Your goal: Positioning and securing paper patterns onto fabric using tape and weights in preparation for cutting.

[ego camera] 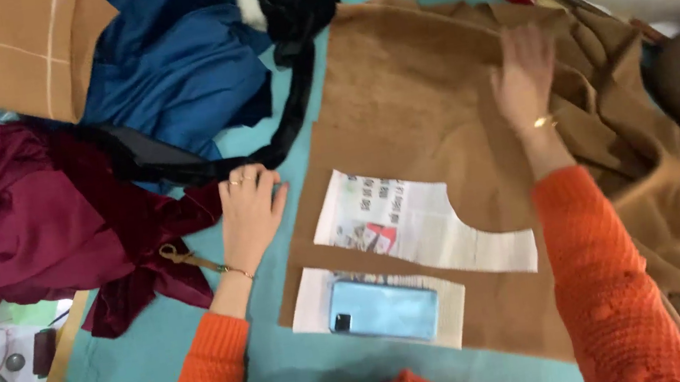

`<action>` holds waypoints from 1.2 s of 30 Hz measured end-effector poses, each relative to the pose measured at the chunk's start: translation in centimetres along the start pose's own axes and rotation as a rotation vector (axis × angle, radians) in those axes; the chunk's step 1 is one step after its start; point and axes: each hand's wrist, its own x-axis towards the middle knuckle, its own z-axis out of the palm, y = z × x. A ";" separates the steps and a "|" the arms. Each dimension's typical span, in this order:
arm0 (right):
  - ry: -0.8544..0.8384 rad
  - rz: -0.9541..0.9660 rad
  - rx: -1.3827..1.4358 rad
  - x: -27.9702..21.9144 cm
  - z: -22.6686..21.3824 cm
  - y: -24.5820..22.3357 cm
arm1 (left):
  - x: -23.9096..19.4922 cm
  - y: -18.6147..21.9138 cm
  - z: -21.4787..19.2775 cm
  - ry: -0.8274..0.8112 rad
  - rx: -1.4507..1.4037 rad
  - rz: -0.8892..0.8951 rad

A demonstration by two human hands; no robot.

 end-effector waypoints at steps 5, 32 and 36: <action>0.011 -0.008 -0.139 8.1 6.2 5.7 | 1.2 0.6 -0.6 -0.079 0.045 -0.003; -0.110 -0.020 -0.076 12.0 15.4 13.2 | 1.1 0.2 -0.5 -0.174 0.104 -0.008; 0.082 -0.225 -0.062 9.5 6.7 9.0 | 1.2 0.4 -1.0 -0.203 0.130 0.019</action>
